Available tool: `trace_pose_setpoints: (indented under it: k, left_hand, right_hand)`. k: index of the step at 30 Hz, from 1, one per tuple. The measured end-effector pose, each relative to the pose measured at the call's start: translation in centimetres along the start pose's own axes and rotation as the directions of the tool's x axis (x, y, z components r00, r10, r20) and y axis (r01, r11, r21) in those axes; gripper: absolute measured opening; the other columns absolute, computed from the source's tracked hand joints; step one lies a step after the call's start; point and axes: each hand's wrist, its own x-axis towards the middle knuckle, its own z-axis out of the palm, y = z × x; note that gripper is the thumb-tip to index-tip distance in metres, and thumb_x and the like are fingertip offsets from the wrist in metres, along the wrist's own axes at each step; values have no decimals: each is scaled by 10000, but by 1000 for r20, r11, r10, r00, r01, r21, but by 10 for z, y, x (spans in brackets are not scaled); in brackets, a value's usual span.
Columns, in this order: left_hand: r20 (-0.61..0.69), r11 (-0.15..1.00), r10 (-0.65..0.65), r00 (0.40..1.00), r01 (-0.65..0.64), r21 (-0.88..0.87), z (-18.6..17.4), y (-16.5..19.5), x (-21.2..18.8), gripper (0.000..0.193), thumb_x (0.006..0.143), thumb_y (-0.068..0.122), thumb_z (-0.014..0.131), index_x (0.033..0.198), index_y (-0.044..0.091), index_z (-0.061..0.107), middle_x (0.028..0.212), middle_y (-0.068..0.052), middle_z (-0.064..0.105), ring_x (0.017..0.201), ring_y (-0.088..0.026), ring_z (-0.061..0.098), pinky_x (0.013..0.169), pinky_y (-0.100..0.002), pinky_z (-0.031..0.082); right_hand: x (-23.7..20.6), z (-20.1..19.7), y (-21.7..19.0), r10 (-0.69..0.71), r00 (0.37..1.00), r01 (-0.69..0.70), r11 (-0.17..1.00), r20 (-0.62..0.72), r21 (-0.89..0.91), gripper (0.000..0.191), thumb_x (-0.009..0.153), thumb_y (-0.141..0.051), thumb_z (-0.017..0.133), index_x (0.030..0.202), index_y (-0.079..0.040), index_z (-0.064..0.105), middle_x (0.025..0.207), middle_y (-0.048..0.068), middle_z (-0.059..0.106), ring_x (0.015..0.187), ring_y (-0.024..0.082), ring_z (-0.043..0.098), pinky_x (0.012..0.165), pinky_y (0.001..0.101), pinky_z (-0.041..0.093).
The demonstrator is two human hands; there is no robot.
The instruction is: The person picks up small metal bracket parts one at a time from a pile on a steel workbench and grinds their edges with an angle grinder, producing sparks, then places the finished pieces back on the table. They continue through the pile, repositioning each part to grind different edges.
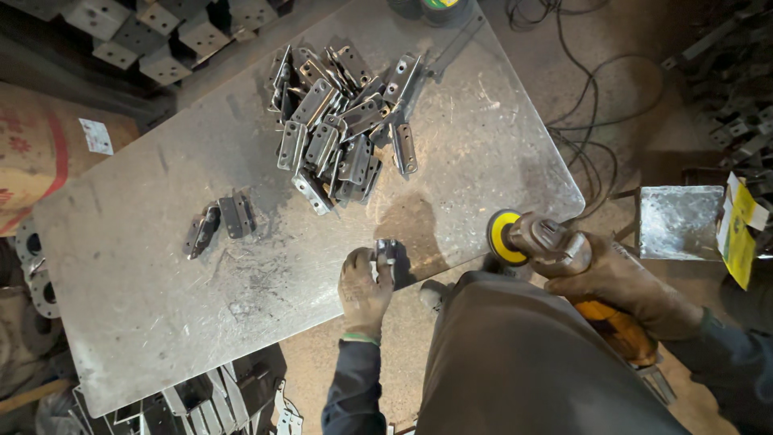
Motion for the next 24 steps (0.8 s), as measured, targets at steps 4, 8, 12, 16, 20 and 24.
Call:
trace_pose_setpoints:
  k: [4,8,12,16,20,24]
  left_hand:
    - [-13,993,-122,992,122,-9,4,-9,-7,215,922,196,691,1037,15,685,982,-213,698,909,-409,670,774,-496,533]
    - [-45,971,-234,971,232,-52,12,-26,-1,207,890,194,698,981,8,712,942,-216,718,873,-406,681,762,-483,533]
    - [27,943,-324,946,325,-68,11,-33,0,185,930,207,697,929,24,721,898,-195,736,854,-372,715,763,-453,548]
    - [34,895,-364,931,359,-266,9,-10,-14,179,933,169,669,1027,27,722,935,-204,727,835,-345,735,742,-422,575]
    - [-19,922,-78,997,65,-382,12,36,-33,193,973,128,630,1114,4,674,1098,-194,710,968,-356,706,842,-426,571]
    - [14,899,80,997,-66,-433,7,74,-43,251,1002,102,606,1224,-10,639,1259,-206,659,1135,-387,662,960,-435,546]
  right_hand:
    - [7,2,4,41,998,-45,994,-43,-96,567,687,-49,810,1231,-2,655,1098,81,738,986,164,673,873,332,539]
    - [11,4,6,83,993,-99,970,-83,-224,552,689,-111,840,1209,-39,670,1048,67,757,945,152,695,848,318,557]
    - [14,6,7,21,998,-35,962,-57,-272,520,679,-93,886,1143,16,677,1013,93,743,923,168,684,826,330,553]
    - [10,7,4,-91,996,91,981,10,-171,541,647,-53,847,1160,-1,686,1059,73,747,975,150,679,865,315,536]
    - [9,15,-9,-77,996,82,982,32,-169,681,605,-55,853,1255,-40,654,1117,57,752,1020,142,679,903,306,535]
    - [4,24,-21,-46,994,60,988,96,-144,768,597,-60,868,1309,-17,583,1170,89,723,1062,172,673,949,311,539]
